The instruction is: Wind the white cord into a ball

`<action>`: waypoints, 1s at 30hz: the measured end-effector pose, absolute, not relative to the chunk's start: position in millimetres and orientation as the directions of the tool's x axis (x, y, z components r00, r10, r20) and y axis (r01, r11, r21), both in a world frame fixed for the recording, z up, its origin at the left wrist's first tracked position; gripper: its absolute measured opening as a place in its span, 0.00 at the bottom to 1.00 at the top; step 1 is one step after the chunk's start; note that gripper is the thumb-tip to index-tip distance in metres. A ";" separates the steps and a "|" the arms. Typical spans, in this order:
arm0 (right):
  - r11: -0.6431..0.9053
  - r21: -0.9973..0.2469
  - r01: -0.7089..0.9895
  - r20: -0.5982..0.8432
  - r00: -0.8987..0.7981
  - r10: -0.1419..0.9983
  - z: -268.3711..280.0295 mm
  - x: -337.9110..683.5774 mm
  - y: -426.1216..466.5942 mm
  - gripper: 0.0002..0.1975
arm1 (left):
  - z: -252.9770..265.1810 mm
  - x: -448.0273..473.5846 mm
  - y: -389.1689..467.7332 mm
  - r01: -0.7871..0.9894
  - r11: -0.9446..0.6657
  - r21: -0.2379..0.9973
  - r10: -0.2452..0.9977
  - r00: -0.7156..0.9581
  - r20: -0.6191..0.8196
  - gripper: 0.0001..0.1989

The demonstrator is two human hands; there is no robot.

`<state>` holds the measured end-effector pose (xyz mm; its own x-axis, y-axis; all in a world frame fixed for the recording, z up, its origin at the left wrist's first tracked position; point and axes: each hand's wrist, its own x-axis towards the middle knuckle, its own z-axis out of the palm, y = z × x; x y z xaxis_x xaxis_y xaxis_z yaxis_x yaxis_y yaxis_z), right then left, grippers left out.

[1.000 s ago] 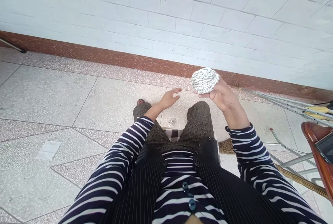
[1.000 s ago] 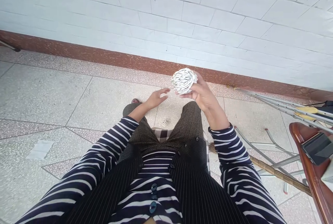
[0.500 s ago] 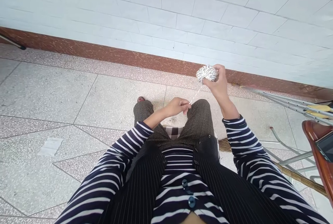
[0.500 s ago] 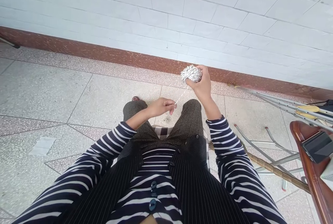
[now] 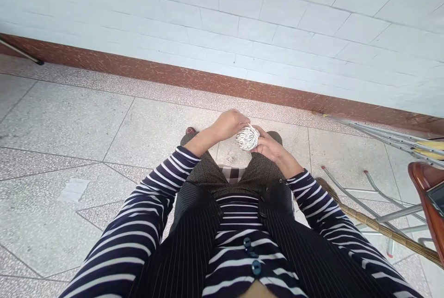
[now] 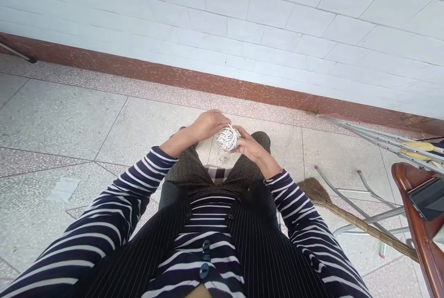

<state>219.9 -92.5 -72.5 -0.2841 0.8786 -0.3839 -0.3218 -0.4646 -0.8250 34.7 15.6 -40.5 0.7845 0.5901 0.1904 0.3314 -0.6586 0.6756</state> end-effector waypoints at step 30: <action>-0.149 -0.963 -0.225 -0.157 0.018 0.987 -8.3 225.8 -74.1 0.34 | -39.2 33.1 -30.8 0.404 -0.526 0.748 0.703 0.702 0.115 0.15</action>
